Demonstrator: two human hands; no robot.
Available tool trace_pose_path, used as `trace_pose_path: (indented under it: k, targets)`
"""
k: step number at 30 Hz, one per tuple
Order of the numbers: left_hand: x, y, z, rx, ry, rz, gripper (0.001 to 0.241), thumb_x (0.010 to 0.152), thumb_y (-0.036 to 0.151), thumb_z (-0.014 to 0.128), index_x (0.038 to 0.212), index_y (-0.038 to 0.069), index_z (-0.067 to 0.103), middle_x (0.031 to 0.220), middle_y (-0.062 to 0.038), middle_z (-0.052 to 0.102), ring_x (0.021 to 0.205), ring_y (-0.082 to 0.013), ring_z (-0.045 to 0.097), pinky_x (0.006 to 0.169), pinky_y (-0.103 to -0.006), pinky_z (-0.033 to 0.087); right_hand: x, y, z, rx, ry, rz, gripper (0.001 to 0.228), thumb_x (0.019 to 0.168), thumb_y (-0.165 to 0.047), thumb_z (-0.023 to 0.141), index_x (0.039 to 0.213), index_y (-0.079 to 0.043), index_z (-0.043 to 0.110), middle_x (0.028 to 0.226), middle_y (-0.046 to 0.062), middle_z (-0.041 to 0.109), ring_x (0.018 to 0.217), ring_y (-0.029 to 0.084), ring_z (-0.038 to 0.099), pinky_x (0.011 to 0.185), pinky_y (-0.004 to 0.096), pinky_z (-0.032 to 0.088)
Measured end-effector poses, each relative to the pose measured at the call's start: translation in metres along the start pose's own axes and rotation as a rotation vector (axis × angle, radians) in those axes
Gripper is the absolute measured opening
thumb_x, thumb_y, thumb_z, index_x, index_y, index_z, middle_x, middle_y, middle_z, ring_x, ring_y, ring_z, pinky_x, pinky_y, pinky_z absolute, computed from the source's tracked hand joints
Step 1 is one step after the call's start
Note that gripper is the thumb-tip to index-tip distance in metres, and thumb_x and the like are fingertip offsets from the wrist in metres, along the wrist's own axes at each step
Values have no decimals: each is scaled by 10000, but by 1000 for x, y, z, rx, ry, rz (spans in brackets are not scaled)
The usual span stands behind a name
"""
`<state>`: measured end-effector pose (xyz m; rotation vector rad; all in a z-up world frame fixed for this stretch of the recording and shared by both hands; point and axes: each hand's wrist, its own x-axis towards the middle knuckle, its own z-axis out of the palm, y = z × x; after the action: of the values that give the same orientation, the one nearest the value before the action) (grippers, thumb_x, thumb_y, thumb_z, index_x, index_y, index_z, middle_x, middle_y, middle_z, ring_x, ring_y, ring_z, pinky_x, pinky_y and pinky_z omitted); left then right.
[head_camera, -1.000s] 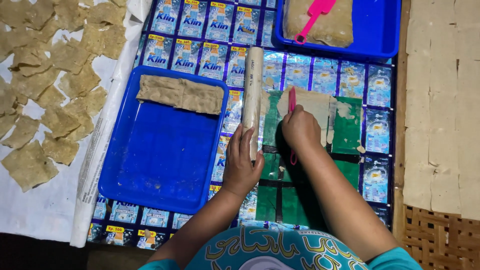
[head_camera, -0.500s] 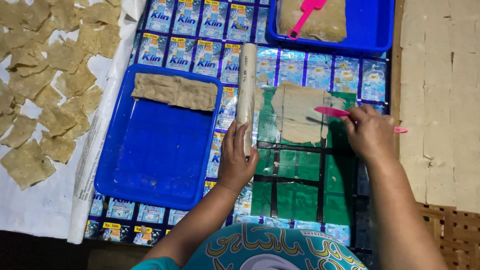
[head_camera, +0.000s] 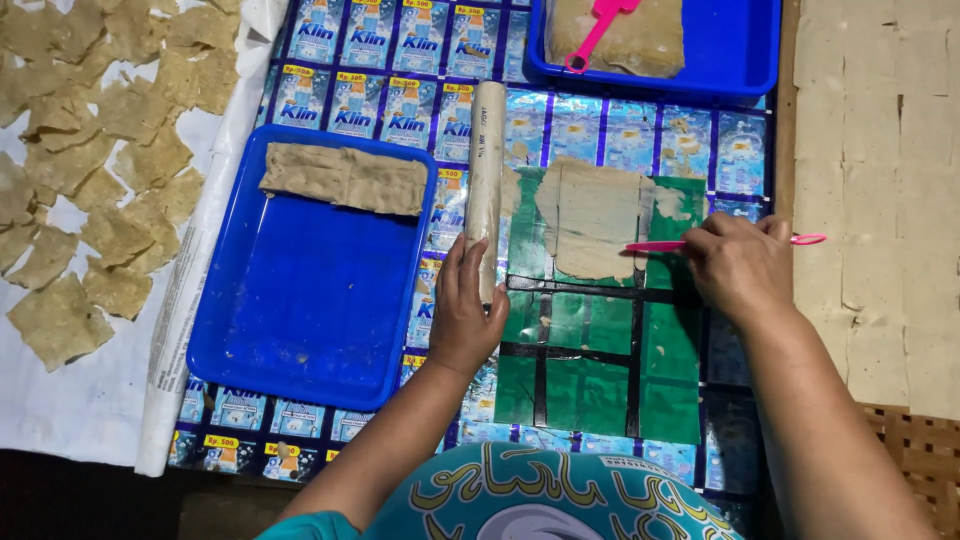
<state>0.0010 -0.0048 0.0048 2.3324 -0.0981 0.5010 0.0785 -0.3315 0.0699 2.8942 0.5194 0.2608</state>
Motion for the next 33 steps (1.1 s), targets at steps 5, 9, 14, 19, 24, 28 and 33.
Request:
trace_pose_path:
  k: [5, 9, 14, 19, 24, 28, 33]
  targets:
    - [1, -2, 1, -12, -10, -5, 635, 897, 97, 657, 1488, 72, 425, 1525, -275, 408, 1396, -468, 458, 1121, -552, 417, 4, -1, 36, 55, -31, 15, 57, 903, -361, 694, 921, -307, 699, 958, -92, 648, 951, 145, 660, 977, 402, 375]
    - [1, -5, 1, -14, -14, -3, 621, 915, 107, 657, 1495, 88, 437, 1517, -286, 401, 1393, -501, 447, 1105, -587, 434, 15, -20, 35, 101, -7, -19, 63, 854, -392, 682, 851, -352, 632, 916, -137, 607, 955, 100, 640, 980, 396, 365]
    - [0, -5, 1, -19, -4, -4, 615, 922, 112, 651, 1500, 92, 441, 1515, -282, 404, 1383, -501, 455, 1098, -590, 438, 31, -49, 37, 168, 27, -64, 57, 853, -402, 675, 861, -358, 639, 914, -125, 599, 948, 101, 636, 960, 400, 347]
    - [0, -4, 1, -29, -2, -5, 622, 909, 110, 659, 1494, 89, 451, 1504, -292, 417, 1369, -511, 467, 1090, -592, 445, 39, -66, 40, 220, 92, -79, 67, 872, -384, 674, 859, -334, 632, 902, -104, 588, 915, 125, 630, 948, 408, 348]
    - [2, -3, -1, -43, -6, -12, 608, 915, 111, 649, 1491, 79, 456, 1496, -308, 421, 1359, -521, 473, 1080, -606, 449, 38, -21, 60, 131, 74, 3, 105, 875, -412, 672, 954, -342, 669, 1015, -108, 648, 1006, 142, 665, 975, 423, 372]
    - [0, -2, 0, -14, 3, 5, 649, 888, 107, 668, 1481, 54, 409, 1541, -271, 408, 1403, -437, 473, 1137, -511, 408, 35, 2, 21, 74, 127, 57, 90, 941, -251, 765, 1022, -214, 778, 980, -29, 677, 908, 184, 633, 907, 407, 362]
    - [0, -2, 0, -7, -9, -13, 673, 872, 96, 676, 1487, 63, 404, 1538, -269, 406, 1406, -433, 465, 1140, -513, 405, 38, 19, 32, -3, 122, 61, 76, 973, -290, 768, 955, -218, 785, 992, -18, 694, 880, 191, 635, 944, 411, 332]
